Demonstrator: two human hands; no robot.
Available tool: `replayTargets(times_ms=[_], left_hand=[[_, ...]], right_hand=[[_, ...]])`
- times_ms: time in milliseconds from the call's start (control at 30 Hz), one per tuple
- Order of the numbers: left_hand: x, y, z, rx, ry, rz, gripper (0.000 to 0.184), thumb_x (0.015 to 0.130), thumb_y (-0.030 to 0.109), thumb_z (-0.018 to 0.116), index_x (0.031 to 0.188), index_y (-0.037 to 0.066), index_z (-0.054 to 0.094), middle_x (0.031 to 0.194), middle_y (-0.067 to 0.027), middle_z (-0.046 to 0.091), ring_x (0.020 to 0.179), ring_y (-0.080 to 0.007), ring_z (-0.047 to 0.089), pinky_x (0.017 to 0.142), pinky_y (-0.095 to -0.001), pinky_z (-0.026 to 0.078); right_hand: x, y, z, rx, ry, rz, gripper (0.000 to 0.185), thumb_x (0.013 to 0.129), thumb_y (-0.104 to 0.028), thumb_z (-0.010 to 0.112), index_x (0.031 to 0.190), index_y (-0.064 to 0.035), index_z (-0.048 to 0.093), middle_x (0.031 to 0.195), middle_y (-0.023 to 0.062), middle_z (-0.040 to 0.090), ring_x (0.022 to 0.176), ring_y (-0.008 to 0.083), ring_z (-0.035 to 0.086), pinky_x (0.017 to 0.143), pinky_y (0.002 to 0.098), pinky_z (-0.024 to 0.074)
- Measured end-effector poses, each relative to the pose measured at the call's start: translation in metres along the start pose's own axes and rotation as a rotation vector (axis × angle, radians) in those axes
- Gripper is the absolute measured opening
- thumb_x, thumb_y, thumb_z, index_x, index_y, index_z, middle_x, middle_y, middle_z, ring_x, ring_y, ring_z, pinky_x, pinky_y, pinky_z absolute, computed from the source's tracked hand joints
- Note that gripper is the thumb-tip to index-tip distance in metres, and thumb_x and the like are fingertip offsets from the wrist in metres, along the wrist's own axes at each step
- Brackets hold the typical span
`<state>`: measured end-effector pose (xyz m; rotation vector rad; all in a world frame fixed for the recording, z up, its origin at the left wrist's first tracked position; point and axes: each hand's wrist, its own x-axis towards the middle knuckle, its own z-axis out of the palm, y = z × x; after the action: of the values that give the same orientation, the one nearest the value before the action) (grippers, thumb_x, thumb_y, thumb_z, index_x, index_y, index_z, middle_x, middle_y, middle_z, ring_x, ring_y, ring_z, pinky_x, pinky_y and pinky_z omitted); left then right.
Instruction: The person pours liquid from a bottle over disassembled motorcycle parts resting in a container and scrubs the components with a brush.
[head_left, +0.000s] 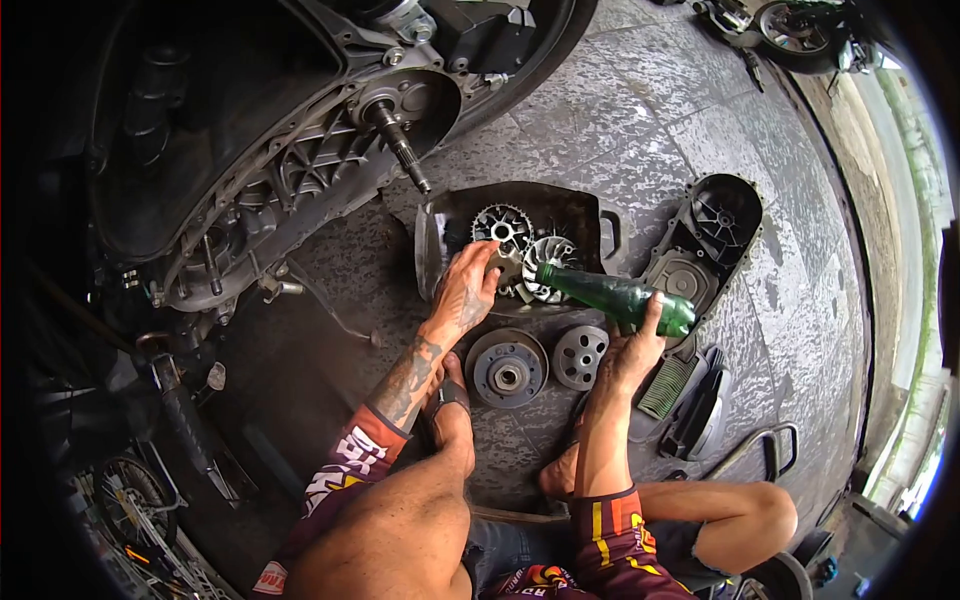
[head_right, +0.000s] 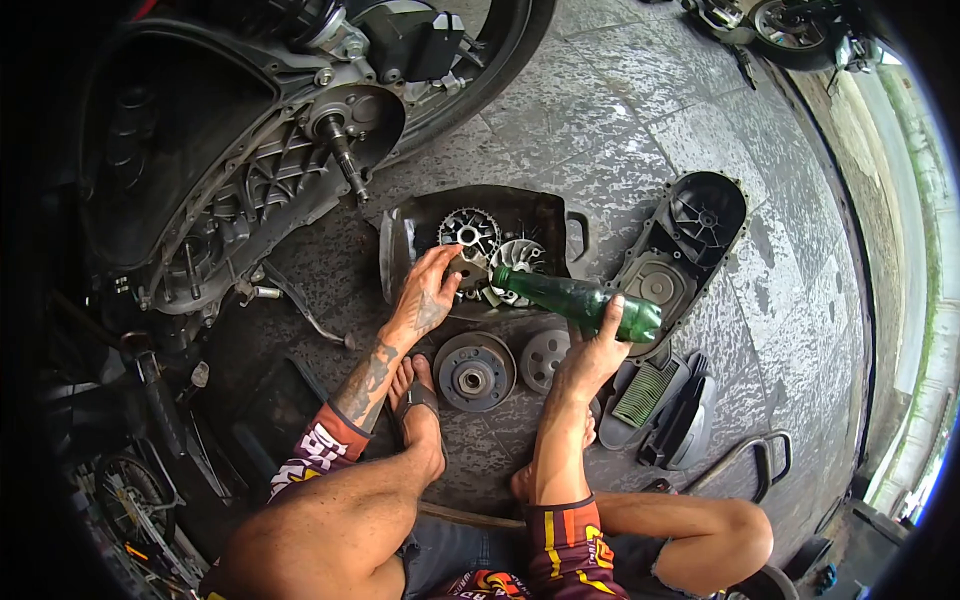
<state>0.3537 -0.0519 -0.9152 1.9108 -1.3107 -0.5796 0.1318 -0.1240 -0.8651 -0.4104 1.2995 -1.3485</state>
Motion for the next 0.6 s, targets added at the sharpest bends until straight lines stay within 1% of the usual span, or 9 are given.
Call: replayTargets(times_ms=[33,133,167,333,367,400,467,533,600], left_hand=[[-0.003,0.002,0.002,0.037,0.048,0.054,0.036,0.088,0.005,0.058,0.123,0.002,0.058,0.123,-0.0157,0.057,0.113,-0.0368,0.055,0.097,-0.0421,0.046],[-0.007,0.009,0.003,-0.033,0.021,0.054,0.032,0.087,0.003,0.057,0.120,0.002,0.061,0.124,-0.0154,0.057,0.115,-0.0363,0.055,0.099,-0.0418,0.045],[-0.008,0.013,0.004,-0.007,0.034,0.092,0.032,0.087,0.001,0.057,0.118,0.002,0.061,0.125,-0.0153,0.057,0.116,-0.0357,0.054,0.100,-0.0417,0.045],[-0.007,0.043,0.010,-0.074,-0.084,0.146,0.033,0.090,0.004,0.058,0.122,0.002,0.061,0.127,-0.0155,0.059,0.122,-0.0344,0.053,0.102,-0.0417,0.045],[-0.009,0.049,0.013,-0.114,-0.104,0.097,0.036,0.090,0.006,0.059,0.125,0.001,0.059,0.124,-0.0168,0.060,0.118,-0.0327,0.057,0.099,-0.0399,0.046],[-0.008,0.053,0.015,-0.254,-0.161,-0.062,0.033,0.096,0.013,0.057,0.127,0.001,0.058,0.118,-0.0139,0.063,0.110,-0.0266,0.062,0.093,-0.0345,0.049],[-0.007,0.049,0.025,-0.500,-0.244,-0.288,0.035,0.102,0.023,0.052,0.129,0.001,0.057,0.114,-0.0091,0.064,0.101,-0.0192,0.065,0.086,-0.0293,0.050],[0.002,0.044,0.026,-0.509,-0.317,-0.377,0.038,0.105,0.029,0.048,0.128,0.001,0.057,0.111,-0.0066,0.064,0.097,-0.0176,0.066,0.082,-0.0282,0.052],[0.008,0.034,0.033,-1.022,-0.393,-0.573,0.037,0.104,0.028,0.048,0.126,0.001,0.058,0.107,-0.0078,0.065,0.094,-0.0203,0.068,0.081,-0.0287,0.054]], right_hand=[[-0.003,-0.001,0.002,0.029,0.048,-0.035,0.047,0.090,-0.032,0.072,0.121,-0.0035,0.051,0.108,0.0117,0.062,0.093,0.0267,0.066,0.077,0.0426,0.0598],[-0.010,-0.002,0.003,-0.020,0.086,-0.142,0.050,0.089,-0.030,0.073,0.126,-0.0060,0.048,0.110,0.0109,0.060,0.092,0.0250,0.066,0.076,0.0418,0.0597],[-0.012,-0.005,0.003,0.028,0.062,-0.124,0.058,0.088,-0.018,0.075,0.134,-0.0021,0.043,0.118,0.0130,0.055,0.099,0.0248,0.062,0.085,0.0388,0.0572],[-0.020,-0.003,0.007,0.044,0.012,-0.137,0.059,0.087,-0.016,0.075,0.135,-0.0011,0.043,0.117,0.0130,0.056,0.101,0.0223,0.061,0.089,0.0342,0.0535],[-0.020,0.000,0.008,0.047,0.035,-0.157,0.056,0.088,-0.015,0.074,0.133,-0.0038,0.044,0.116,0.0120,0.057,0.098,0.0229,0.062,0.083,0.0362,0.0564],[-0.023,0.001,0.012,0.049,0.058,-0.175,0.052,0.088,-0.014,0.074,0.131,-0.0064,0.045,0.115,0.0111,0.058,0.096,0.0236,0.064,0.078,0.0382,0.0592],[-0.034,-0.001,0.017,0.074,0.075,-0.163,0.053,0.088,-0.014,0.074,0.131,-0.0067,0.045,0.117,0.0114,0.057,0.099,0.0237,0.063,0.082,0.0388,0.0569],[-0.047,-0.010,0.025,0.015,0.097,-0.157,0.053,0.086,-0.016,0.076,0.129,-0.0010,0.048,0.115,0.0100,0.059,0.099,0.0201,0.060,0.087,0.0308,0.0494],[-0.054,-0.013,0.029,0.036,0.068,-0.171,0.050,0.085,-0.014,0.076,0.126,-0.0015,0.051,0.114,0.0088,0.060,0.099,0.0193,0.059,0.086,0.0294,0.0471]])
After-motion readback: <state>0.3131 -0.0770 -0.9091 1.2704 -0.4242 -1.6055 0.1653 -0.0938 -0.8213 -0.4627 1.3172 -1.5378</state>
